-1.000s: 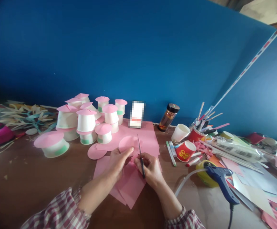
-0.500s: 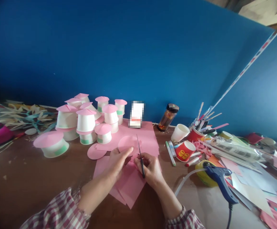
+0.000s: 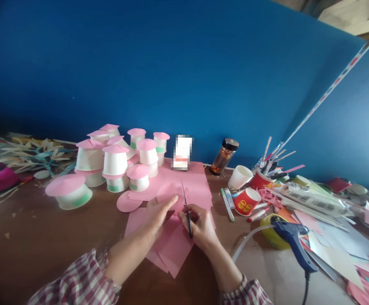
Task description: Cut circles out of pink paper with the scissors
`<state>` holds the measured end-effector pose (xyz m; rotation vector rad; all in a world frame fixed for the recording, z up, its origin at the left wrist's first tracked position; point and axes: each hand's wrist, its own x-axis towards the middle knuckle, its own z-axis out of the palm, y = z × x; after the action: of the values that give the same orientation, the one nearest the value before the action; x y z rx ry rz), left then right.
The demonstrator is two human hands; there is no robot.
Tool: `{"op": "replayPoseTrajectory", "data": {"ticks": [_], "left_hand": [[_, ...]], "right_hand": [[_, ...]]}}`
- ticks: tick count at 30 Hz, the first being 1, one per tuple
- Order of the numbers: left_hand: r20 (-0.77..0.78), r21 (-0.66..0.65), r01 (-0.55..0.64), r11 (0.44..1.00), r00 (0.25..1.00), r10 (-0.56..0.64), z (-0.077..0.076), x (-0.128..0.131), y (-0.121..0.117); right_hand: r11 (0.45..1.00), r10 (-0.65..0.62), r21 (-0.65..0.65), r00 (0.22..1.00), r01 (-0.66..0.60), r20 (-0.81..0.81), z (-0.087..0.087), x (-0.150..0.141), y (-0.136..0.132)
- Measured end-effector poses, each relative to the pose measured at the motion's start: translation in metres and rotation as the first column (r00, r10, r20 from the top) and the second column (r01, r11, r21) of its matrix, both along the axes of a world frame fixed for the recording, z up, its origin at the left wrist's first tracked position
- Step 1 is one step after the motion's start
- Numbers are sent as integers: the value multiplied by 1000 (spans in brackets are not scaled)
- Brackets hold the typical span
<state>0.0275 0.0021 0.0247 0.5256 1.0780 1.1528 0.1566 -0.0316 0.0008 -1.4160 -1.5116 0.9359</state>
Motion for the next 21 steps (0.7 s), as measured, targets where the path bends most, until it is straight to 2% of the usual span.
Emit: {"op": "replayPoseTrajectory", "data": {"ticks": [2,11,16,21], "left_hand": [[-52,42,7,999,999,-5,-1,1,0],[-104,108,43,993,994,-32,-2,-1,-3],[-59,69,39,997,998,-35,-3,1,-1],[5,3,25,1000,1000,-25,-4,0,1]], "right_hand": [[1000,2,0,1000,-2,3,0,0,0],[1000,3,-11,1000,-4,-13,2,1,0],[999,17,-51,999,-19,-49,2,1,0],[999,9,-36,1000,-10,-28,0,2,1]]}}
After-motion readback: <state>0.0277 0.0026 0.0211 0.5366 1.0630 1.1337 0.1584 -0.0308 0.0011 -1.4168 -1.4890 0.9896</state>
